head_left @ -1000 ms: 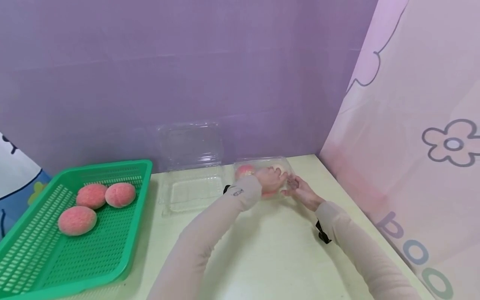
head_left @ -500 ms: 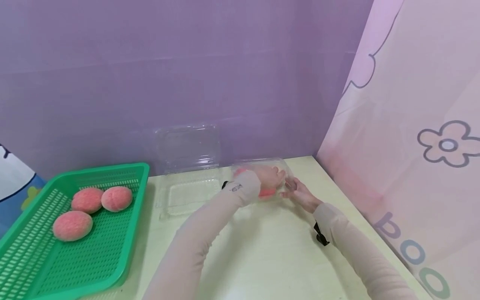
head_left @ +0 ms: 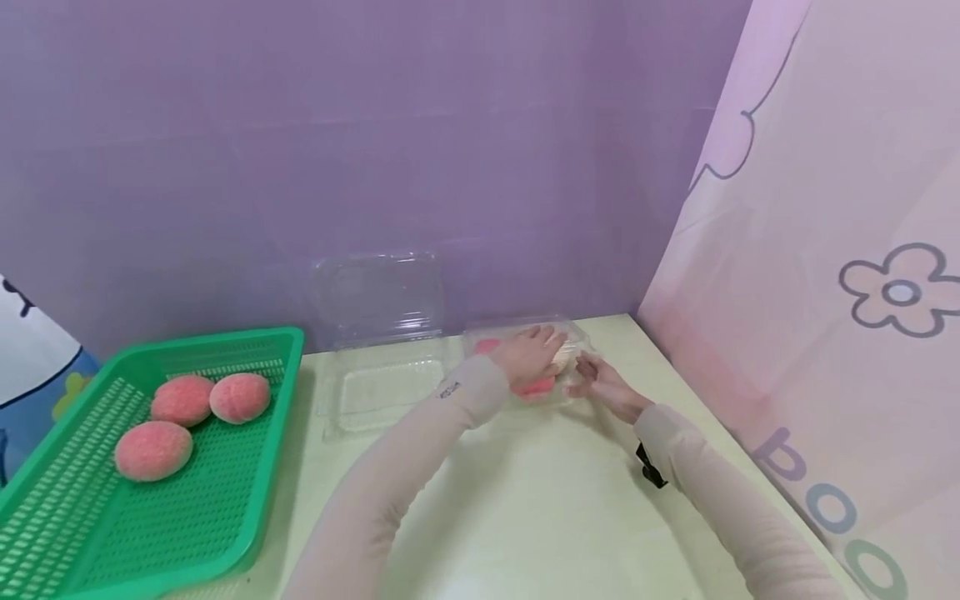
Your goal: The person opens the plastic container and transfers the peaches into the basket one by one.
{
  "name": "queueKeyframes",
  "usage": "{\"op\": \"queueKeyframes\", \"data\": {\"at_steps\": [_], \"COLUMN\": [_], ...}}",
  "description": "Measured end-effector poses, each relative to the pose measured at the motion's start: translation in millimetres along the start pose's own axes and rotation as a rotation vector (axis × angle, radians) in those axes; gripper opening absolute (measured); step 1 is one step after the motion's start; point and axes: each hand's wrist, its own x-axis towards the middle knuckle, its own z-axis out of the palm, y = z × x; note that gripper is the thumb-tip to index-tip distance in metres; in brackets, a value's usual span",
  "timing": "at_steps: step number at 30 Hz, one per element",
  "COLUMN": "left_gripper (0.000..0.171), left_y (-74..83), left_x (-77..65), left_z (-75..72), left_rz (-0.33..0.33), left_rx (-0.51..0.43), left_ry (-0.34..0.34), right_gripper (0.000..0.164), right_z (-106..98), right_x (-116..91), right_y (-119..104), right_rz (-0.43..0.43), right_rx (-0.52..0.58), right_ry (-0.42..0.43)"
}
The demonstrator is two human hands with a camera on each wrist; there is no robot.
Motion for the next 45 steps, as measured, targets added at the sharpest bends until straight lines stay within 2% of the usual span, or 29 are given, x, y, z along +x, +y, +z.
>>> {"op": "queueKeyframes", "data": {"at_steps": [4,8,14,18,22,27,32,35,39,42,45], "left_gripper": [0.063,0.059,0.051,0.048,0.043,0.04,0.031,0.024,0.022,0.024,0.027], "left_y": [-2.7,-12.6,-34.4,-43.1,-48.8,-52.3,-60.8,-70.4,-85.2,-96.5,-107.0], "left_x": [-9.4,-23.9,-52.0,-69.2,-78.0,-76.1,-65.9,-58.1,-49.5,-43.7,-39.2], "left_z": [5.2,3.5,11.7,14.4,17.7,22.3,18.9,13.1,3.4,-1.9,-0.3], "left_rz": [-0.022,-0.066,-0.065,-0.134,-0.208,-0.291,-0.468,-0.556,-0.63,-0.638,-0.629], "left_rx": [-0.008,-0.096,-0.179,-0.264,-0.348,-0.531,-0.705,-0.75,-0.797,-0.88,-0.985], "left_ry": [0.042,0.06,0.207,0.302,0.414,0.556,0.78,0.855,0.847,0.82,0.786], "right_gripper": [0.093,0.098,0.098,0.094,0.093,0.094,0.094,0.094,0.093,0.092,0.091], "right_z": [-5,-9,-13,-13,-11,-9,-8,-7,-5,-5,-4], "right_x": [2,3,4,3,3,5,7,7,5,5,5], "right_y": [-1,-1,2,2,3,3,3,2,3,4,5], "right_rz": [-0.008,-0.01,-0.021,-0.003,0.019,0.026,0.024,0.026,0.024,0.009,-0.003], "right_rx": [-0.032,-0.018,0.004,-0.008,-0.005,-0.003,-0.005,-0.008,-0.005,0.004,0.005], "right_ry": [-0.007,-0.045,-0.065,-0.068,-0.063,-0.057,-0.061,-0.066,-0.079,-0.092,-0.099]}}
